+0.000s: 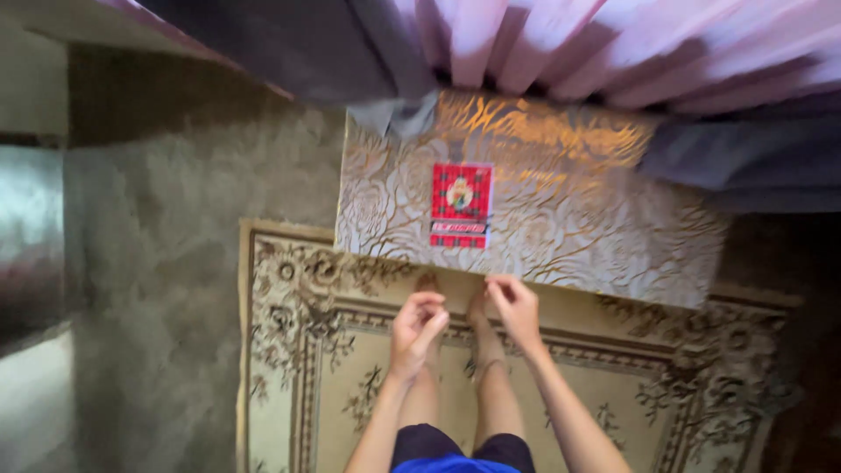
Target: The recorder handles various household items, placing a small container in a drawer and finding a pair of glasses.
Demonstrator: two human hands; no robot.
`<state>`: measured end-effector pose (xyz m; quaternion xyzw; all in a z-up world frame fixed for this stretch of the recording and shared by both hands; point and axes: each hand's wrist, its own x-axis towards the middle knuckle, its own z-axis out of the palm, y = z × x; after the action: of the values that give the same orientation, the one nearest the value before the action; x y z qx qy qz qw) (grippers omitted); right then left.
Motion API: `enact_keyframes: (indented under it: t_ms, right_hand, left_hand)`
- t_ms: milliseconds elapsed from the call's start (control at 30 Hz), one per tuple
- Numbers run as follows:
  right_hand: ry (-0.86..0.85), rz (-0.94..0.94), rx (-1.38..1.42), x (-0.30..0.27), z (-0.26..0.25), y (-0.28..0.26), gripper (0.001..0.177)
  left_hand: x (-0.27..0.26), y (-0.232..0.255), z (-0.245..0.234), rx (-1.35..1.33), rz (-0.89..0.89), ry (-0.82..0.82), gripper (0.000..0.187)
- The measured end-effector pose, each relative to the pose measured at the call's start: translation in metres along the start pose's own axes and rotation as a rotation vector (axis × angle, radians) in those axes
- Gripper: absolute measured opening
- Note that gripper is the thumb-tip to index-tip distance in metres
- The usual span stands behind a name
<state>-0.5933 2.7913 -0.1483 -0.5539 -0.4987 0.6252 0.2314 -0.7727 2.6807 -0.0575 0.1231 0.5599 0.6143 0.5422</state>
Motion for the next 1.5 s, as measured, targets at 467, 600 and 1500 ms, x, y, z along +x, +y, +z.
enact_keyframes:
  t_ms: [467, 600, 1500]
  right_hand:
    - [0.150, -0.351, -1.027, 0.207, 0.051, 0.169, 0.040]
    - [0.056, -0.265, -1.078, 0.217, 0.051, 0.173, 0.029]
    - [-0.096, -0.194, -0.735, 0.143, 0.017, 0.142, 0.028]
  left_hand:
    - [0.040, -0.095, -0.017, -0.062, -0.130, 0.042, 0.028]
    - [0.037, -0.104, -0.034, -0.064, -0.097, 0.075, 0.028]
    - [-0.012, -0.087, -0.041, 0.118, -0.030, 0.210, 0.016]
